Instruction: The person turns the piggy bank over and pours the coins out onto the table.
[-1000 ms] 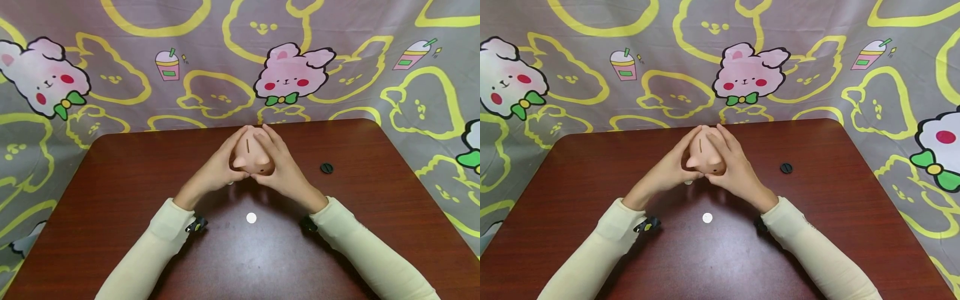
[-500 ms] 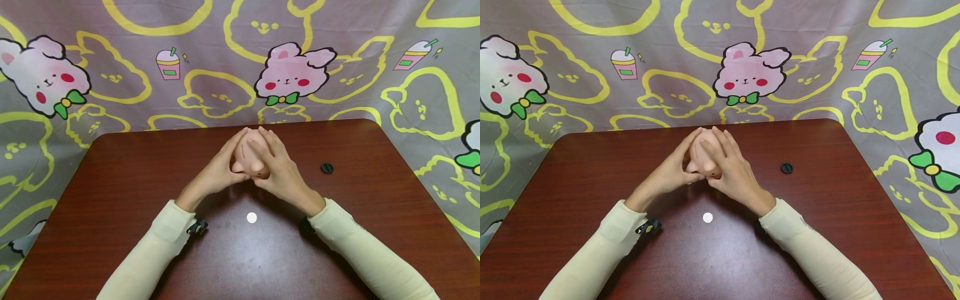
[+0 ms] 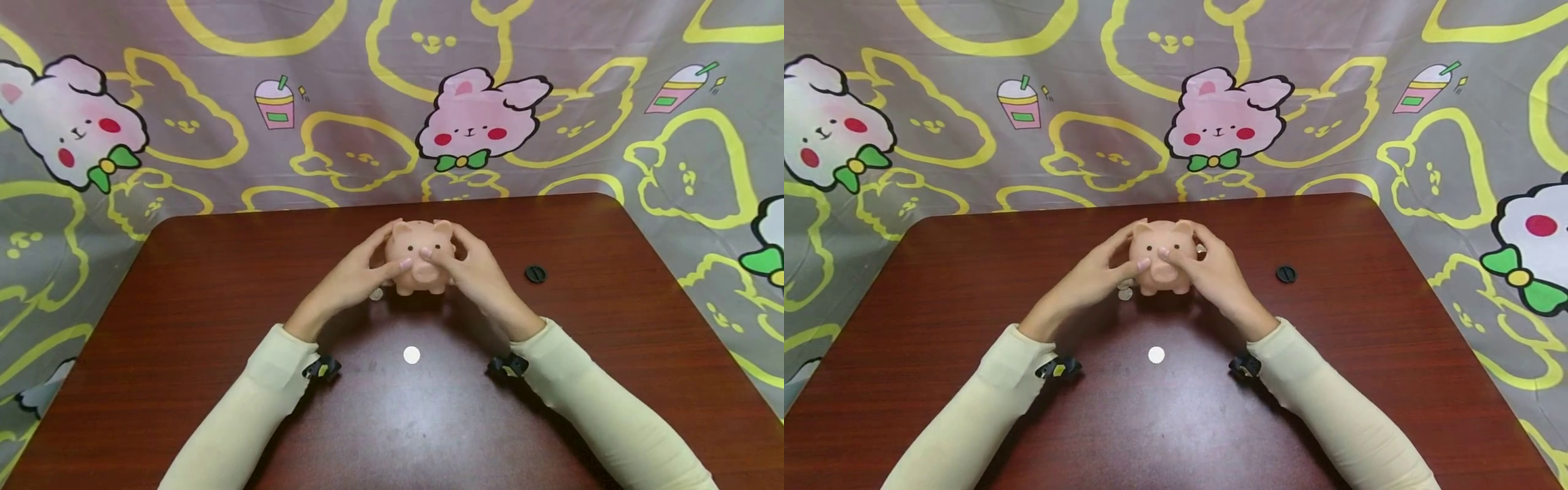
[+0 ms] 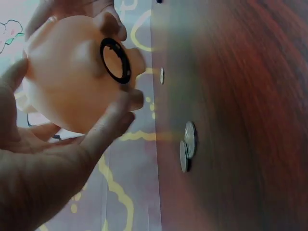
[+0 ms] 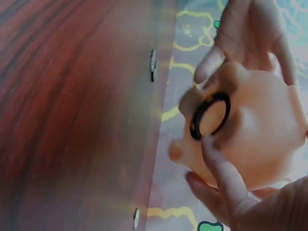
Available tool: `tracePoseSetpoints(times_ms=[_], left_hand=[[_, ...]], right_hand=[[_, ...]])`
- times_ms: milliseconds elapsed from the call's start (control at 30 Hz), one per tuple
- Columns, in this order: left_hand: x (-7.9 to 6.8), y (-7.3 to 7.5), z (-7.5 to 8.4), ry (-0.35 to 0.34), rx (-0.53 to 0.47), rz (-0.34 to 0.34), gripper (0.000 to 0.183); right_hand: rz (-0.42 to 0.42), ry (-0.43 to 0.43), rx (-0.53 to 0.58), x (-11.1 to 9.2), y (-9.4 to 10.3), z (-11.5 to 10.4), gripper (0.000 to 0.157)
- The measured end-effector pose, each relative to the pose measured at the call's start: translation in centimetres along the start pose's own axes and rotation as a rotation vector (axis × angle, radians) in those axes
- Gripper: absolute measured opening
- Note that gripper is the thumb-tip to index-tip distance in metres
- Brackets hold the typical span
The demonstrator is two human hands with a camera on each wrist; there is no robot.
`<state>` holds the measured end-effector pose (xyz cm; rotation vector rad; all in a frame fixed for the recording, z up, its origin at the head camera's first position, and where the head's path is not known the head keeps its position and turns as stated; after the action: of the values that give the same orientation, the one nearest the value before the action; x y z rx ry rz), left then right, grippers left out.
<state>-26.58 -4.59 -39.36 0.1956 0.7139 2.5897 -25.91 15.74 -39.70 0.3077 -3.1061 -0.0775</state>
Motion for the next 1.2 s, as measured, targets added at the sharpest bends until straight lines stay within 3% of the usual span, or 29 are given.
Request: tracePoseSetpoints(times_ms=[167, 367, 533, 700, 767, 867, 1000, 1200], left_hand=[[0.0, -0.2, 0.0, 0.124, -0.14, -0.026, 0.062], [-0.1, -0.2, -0.4, 0.197, -0.193, -0.039, 0.058], [0.1, -0.2, -0.5, 0.15, -0.198, -0.066, 0.06], [0.1, 0.4, 0.0, 0.034, -0.058, -0.049, 0.073], [0.0, 0.6, 0.1, 0.002, 0.017, -0.023, 0.081], [-0.2, 0.7, 0.6, -0.059, 0.049, -0.013, 0.094], [-0.5, 0.5, 1.4, -0.196, 0.167, 0.042, 0.107], [-1.2, 0.3, 2.0, -0.424, 0.493, 0.23, 0.103]], right_hand=[[-0.045, -0.14, 0.137, 0.2, -0.1, 0.5, 0.047], [-0.104, -0.215, 0.164, 0.2, 0.1, 0.7, 0.052], [-0.153, -0.229, 0.157, 0.3, 0.5, 0.5, 0.052], [-0.231, -0.203, 0.127, 0.3, 1.1, 0.4, 0.069], [-0.249, -0.157, 0.074, 0.4, 1.2, 0.2, 0.08], [-0.268, -0.031, -0.022, 0.4, 1.2, -0.2, 0.094], [-0.267, 0.214, -0.171, 0.1, 1.0, -1.1, 0.102], [-0.223, 0.612, -0.435, -0.7, 0.6, -2.0, 0.104]])
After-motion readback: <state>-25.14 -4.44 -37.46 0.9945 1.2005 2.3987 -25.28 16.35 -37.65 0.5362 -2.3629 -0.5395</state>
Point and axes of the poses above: each hand's wrist, its own x-axis towards the middle knuckle, its own y-axis out of the back of the hand, z = x × y, the point moved 4 cm from there along x, towards the middle knuckle, and after that the axes turned 11 degrees about x, right-handed, at the moved point
